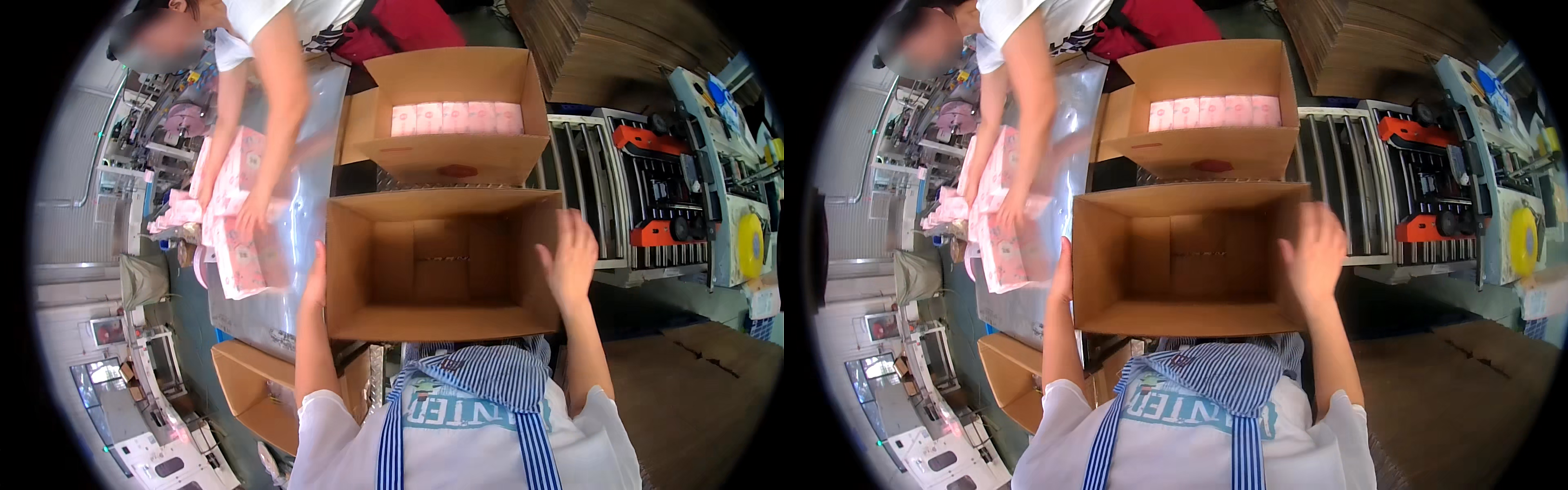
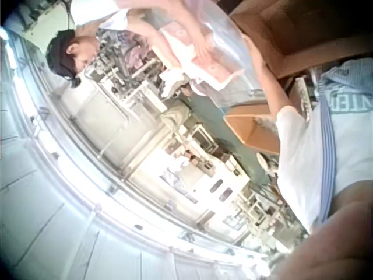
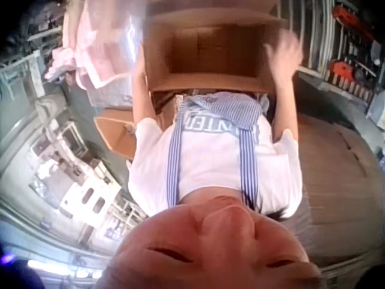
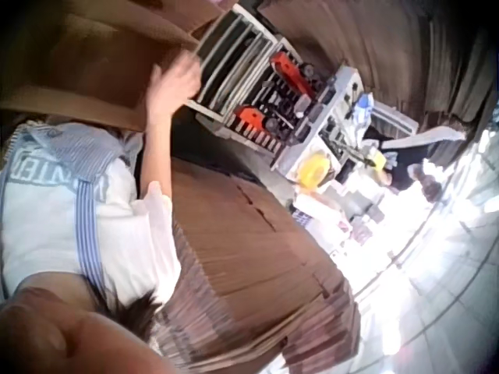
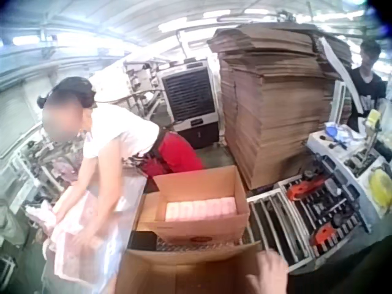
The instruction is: The person packs packaged paper goods into cardboard boxes by hand, folds the box flaps closed, moves the boxes onto a roller conveyor, and unfolds flat cardboard into boxes to pack more items.
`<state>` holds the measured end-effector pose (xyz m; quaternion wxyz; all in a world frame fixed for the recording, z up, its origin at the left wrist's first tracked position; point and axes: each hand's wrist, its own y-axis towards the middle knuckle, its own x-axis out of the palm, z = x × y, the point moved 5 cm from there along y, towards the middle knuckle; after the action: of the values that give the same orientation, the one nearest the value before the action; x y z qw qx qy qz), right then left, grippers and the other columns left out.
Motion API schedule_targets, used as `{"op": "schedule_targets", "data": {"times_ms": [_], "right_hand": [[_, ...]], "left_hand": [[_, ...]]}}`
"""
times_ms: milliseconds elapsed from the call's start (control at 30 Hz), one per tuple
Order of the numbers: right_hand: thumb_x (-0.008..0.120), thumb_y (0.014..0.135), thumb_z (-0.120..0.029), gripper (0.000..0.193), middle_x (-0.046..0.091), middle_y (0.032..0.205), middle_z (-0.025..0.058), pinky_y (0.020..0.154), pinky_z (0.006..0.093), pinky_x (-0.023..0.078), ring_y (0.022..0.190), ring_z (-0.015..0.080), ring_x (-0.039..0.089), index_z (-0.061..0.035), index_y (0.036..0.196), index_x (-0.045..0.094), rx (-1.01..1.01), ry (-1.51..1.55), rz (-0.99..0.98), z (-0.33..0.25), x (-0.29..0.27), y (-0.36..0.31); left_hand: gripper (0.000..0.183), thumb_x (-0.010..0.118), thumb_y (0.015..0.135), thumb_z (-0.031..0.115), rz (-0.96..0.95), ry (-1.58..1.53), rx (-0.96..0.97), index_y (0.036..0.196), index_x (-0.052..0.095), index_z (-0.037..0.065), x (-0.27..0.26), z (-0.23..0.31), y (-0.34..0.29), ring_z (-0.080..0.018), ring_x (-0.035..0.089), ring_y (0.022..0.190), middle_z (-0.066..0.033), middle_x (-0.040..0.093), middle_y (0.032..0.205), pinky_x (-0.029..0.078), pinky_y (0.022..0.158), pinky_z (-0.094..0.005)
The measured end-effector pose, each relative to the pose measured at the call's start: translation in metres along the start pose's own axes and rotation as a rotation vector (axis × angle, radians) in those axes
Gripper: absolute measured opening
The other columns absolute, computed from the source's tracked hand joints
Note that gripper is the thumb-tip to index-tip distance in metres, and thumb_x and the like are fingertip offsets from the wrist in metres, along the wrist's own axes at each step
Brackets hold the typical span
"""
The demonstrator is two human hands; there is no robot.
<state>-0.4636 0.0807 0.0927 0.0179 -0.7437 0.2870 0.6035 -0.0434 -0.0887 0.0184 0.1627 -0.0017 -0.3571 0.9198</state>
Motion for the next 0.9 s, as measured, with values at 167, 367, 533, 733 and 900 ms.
{"op": "schedule_targets", "data": {"times_ms": [167, 367, 533, 733, 900], "right_hand": [[0.053, 0.083, -0.022, 0.035, 0.063, 0.078, 0.0228, 0.069, 0.0458, 0.05, 0.074, 0.0369, 0.063, -0.0022, 0.112, 0.054, 0.204, 0.306, -0.494, 0.038, 0.085, -0.047], [0.049, 0.089, -0.024, 0.034, 0.064, 0.085, 0.0231, 0.071, 0.0441, 0.05, 0.081, 0.0374, 0.063, -0.0003, 0.112, 0.055, 0.402, -0.137, -0.397, 0.131, 0.054, -0.03], [0.056, 0.087, -0.027, 0.04, 0.059, 0.109, 0.0227, 0.087, 0.0381, 0.043, 0.105, 0.037, 0.055, 0.001, 0.116, 0.054, 0.448, 0.232, -0.416, 0.196, 0.071, -0.049], [0.056, 0.087, -0.03, 0.04, 0.061, 0.1, 0.025, 0.081, 0.0424, 0.044, 0.098, 0.0409, 0.056, 0.0003, 0.112, 0.056, 0.512, 0.052, -0.499, 0.11, 0.081, -0.052], [0.054, 0.088, -0.028, 0.036, 0.061, 0.101, 0.0244, 0.08, 0.0422, 0.045, 0.097, 0.0417, 0.056, -0.0008, 0.112, 0.057, 0.379, 0.135, -0.322, 0.022, 0.122, -0.054]], "left_hand": [[0.062, 0.06, 0.083, 0.041, 0.344, 0.645, 0.202, 0.129, 0.043, 0.002, -0.037, -0.051, 0.017, -0.0307, 0.053, 0.111, -0.0153, 0.055, 0.122, 0.044, 0.088, -0.0358], [0.039, 0.059, 0.084, 0.023, 0.145, 0.8, 0.227, 0.117, 0.051, 0.003, 0.049, -0.08, 0.045, -0.0273, 0.061, 0.095, -0.0136, 0.064, 0.101, 0.047, 0.08, -0.0377], [0.051, 0.063, 0.084, 0.021, 0.045, 0.323, 0.112, 0.125, 0.043, 0.0, -0.018, -0.106, 0.093, -0.0224, 0.06, 0.095, -0.014, 0.061, 0.107, 0.047, 0.084, -0.0345], [0.041, 0.06, 0.082, 0.03, 0.486, 1.615, 0.301, 0.108, 0.056, -0.001, -0.033, -0.082, 0.1, -0.034, 0.054, 0.105, -0.0222, 0.049, 0.118, 0.047, 0.084, -0.0421], [0.025, 0.057, 0.082, 0.025, 0.203, 1.176, 0.367, 0.097, 0.063, 0.007, -0.033, -0.013, 0.081, -0.0331, 0.055, 0.099, -0.0149, 0.058, 0.101, 0.048, 0.082, -0.0425]]}}
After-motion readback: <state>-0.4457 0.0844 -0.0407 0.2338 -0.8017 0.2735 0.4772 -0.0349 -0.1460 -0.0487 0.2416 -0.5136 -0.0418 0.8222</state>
